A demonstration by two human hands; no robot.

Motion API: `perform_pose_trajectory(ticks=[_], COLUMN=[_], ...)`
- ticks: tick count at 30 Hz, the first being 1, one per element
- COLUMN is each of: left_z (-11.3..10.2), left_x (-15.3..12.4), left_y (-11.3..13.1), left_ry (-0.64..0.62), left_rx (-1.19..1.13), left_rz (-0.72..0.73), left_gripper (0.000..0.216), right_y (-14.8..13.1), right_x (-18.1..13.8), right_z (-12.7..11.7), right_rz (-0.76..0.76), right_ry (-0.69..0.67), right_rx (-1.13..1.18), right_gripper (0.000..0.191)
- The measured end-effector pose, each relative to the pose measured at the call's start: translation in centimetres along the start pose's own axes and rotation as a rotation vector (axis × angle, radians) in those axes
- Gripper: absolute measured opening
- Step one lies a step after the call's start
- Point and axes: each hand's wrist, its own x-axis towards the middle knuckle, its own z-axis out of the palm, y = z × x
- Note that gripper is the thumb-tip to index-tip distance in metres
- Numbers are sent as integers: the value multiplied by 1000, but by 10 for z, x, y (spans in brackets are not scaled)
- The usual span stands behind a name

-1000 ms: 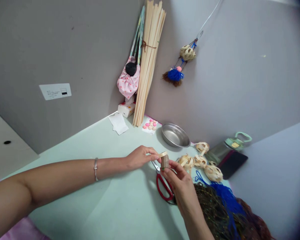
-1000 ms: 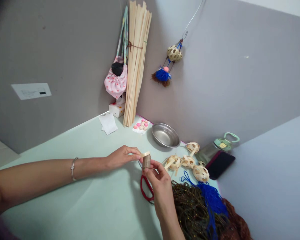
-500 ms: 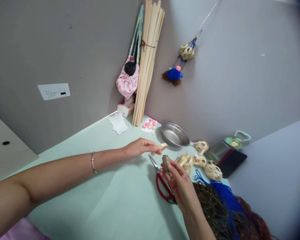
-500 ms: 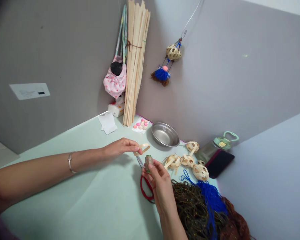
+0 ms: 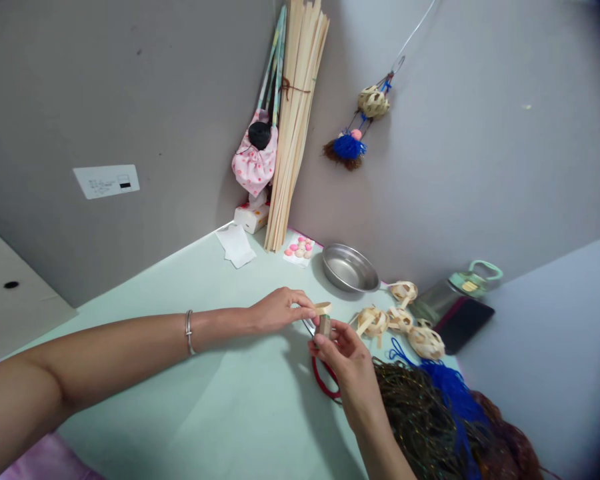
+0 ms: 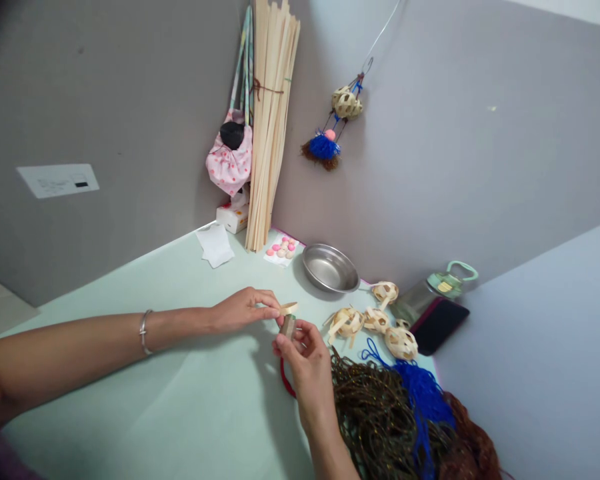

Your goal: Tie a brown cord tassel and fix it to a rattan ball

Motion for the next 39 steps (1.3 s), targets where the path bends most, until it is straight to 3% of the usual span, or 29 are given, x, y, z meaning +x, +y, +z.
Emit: perform_pose_trajectory(ticks=[3,7,10,13,22,32,35,39], left_z=[-3,-9,-16,-19,-6,-29,-37,-52], left_x=[0,4,9,11,7,14,15,16], left_y=[4,4,4,2,-10,0,3,12], left_ry=[-47,-179,-131,-91,-246,-182,-150,-104], left_rx=[-13,-241,-322,-256,-118,-285,-320,-464], left_rz=[-11,-40,-49,-40,-9,1,28,69], left_gripper=[30,30,33,33,27,33,30,28], right_y=[-1,-2,-2,-1,2,3,7,13], right_x=[1,2,3,4,4,9,11,14], right_z=[0,-3,-5,-7,-5,-10,-14,-21], right_rz=[-4,9,27,41,46,198,166,27], right_ry=[28,41,30,35,9,-123,-184,-283], right_rx=[-6,10,29,49,79,328,186,-303], right_gripper=[44,60,59,54,55,45,43,39])
